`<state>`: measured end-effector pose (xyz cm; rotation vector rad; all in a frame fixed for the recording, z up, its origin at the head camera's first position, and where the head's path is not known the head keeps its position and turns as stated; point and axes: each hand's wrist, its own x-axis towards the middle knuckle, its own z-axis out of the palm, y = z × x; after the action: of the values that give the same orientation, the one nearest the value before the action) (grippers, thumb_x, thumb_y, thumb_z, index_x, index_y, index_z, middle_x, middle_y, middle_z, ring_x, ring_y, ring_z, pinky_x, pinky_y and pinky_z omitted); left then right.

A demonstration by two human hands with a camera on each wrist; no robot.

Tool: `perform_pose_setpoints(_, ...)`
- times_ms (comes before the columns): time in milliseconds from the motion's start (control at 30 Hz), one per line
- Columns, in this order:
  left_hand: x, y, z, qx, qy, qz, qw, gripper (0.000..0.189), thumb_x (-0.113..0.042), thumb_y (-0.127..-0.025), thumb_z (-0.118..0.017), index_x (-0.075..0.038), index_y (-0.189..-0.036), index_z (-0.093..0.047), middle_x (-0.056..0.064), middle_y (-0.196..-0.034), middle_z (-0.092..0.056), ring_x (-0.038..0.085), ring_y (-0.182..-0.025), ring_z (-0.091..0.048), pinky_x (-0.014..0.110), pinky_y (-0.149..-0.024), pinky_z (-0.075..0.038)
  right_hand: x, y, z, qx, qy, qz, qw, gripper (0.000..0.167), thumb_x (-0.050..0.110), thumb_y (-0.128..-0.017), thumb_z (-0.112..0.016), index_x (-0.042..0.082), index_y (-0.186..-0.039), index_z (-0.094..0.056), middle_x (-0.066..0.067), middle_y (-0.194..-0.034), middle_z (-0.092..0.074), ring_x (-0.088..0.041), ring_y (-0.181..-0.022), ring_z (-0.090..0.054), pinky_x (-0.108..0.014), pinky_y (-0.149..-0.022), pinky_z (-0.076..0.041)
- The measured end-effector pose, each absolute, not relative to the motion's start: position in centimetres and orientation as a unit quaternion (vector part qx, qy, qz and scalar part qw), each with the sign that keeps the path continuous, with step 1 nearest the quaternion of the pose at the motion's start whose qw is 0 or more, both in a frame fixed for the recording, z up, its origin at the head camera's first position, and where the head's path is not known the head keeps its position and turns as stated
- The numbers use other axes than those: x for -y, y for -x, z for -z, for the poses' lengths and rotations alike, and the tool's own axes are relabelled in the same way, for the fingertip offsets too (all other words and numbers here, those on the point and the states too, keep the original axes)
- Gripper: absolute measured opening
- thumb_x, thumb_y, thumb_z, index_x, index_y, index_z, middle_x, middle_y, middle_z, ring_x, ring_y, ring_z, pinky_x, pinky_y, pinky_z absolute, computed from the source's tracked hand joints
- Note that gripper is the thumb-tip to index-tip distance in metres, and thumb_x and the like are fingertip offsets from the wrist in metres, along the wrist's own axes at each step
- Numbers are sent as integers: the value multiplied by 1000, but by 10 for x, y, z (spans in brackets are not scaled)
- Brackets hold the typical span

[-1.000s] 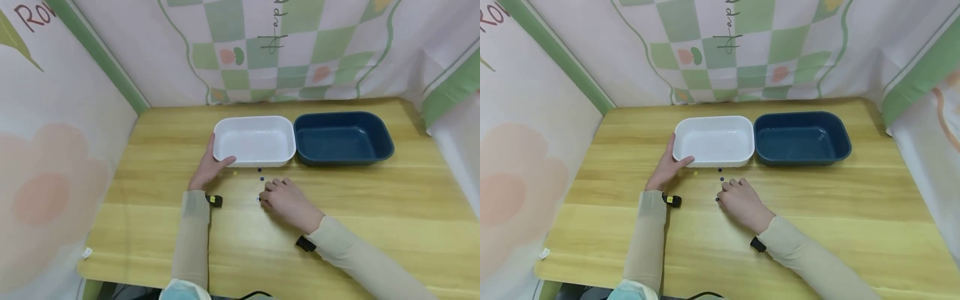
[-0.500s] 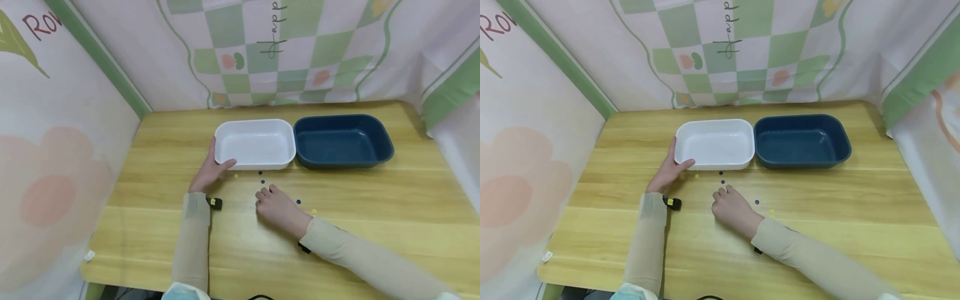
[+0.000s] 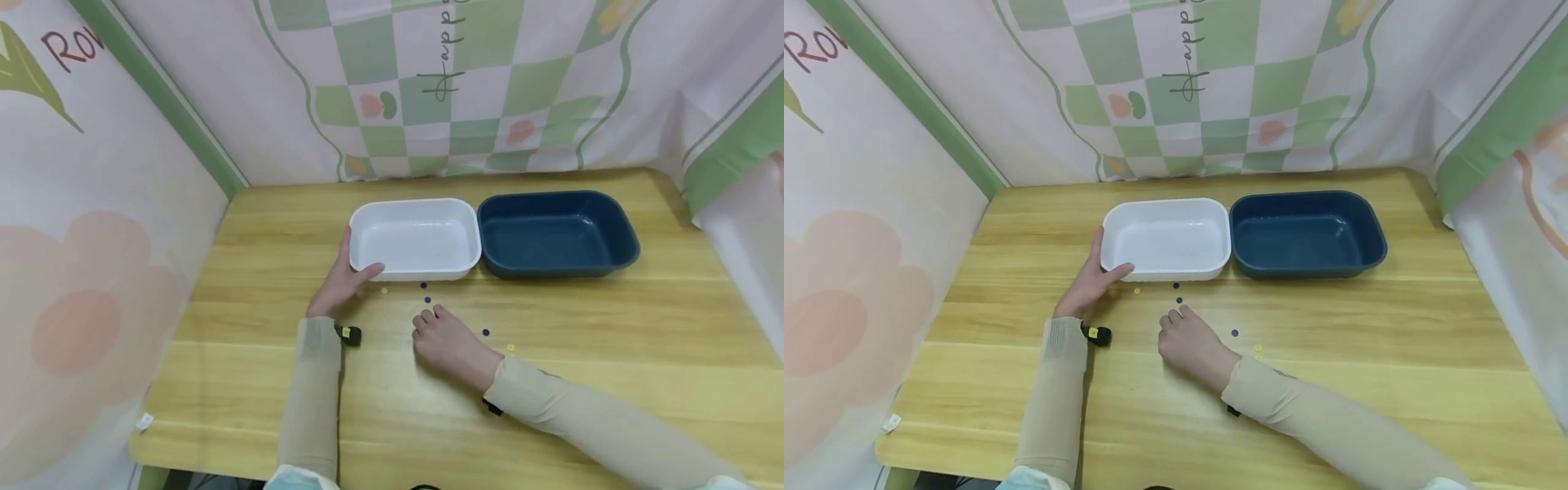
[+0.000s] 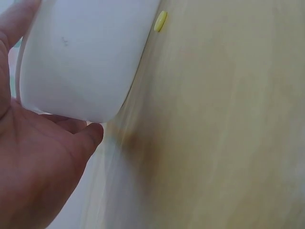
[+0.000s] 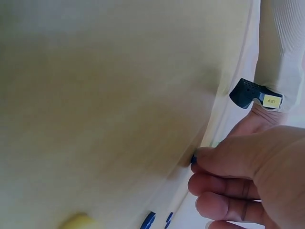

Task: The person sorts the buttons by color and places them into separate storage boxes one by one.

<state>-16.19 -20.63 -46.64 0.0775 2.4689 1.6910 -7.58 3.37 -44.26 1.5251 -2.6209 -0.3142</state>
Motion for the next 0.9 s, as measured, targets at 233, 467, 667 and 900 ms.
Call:
perform_pose_setpoints(233, 206, 163, 467, -810, -35, -580, 74, 112, -48, -81, -76, -40, -153, 10, 8, -162, -13, 29, -140, -29, 50, -114, -23, -41, 83, 442, 876, -475, 75, 43, 9, 11, -88, -62, 8, -84, -70, -4, -83, -59, -22, -78, -53, -38, -70, -47)
perform_pose_setpoints(467, 206, 162, 464, -820, -21, -567, 78, 113, -53, -80, -75, -40, -153, 10, 11, -162, -11, 32, -141, -26, 50, -113, -23, -51, 96, 419, 902, -365, -227, -34, 8, 14, -91, -64, 14, -86, -70, 5, -83, -63, -10, -70, -56, -29, -61, -49)
perform_pose_setpoints(667, 206, 162, 464, -820, -21, -567, 77, 112, -52, -80, -74, -40, -153, 10, 11, -162, -12, 31, -140, -29, 50, -113, -24, -62, 119, 394, 846, -172, -496, -88, 19, 22, -96, -63, 7, -101, -74, -5, -83, -68, -15, -64, -56, -26, -54, -47)
perform_pose_setpoints(900, 206, 160, 464, -823, -19, -564, 72, 112, -50, -81, -75, -39, -154, 9, 10, -162, -12, 31, -139, -30, 49, -113, -25, -76, 145, 389, 756, -2, -633, -167, 44, 37, -96, -61, -4, -112, -65, -11, -76, -60, -14, -57, -51, -21, -45, -37)
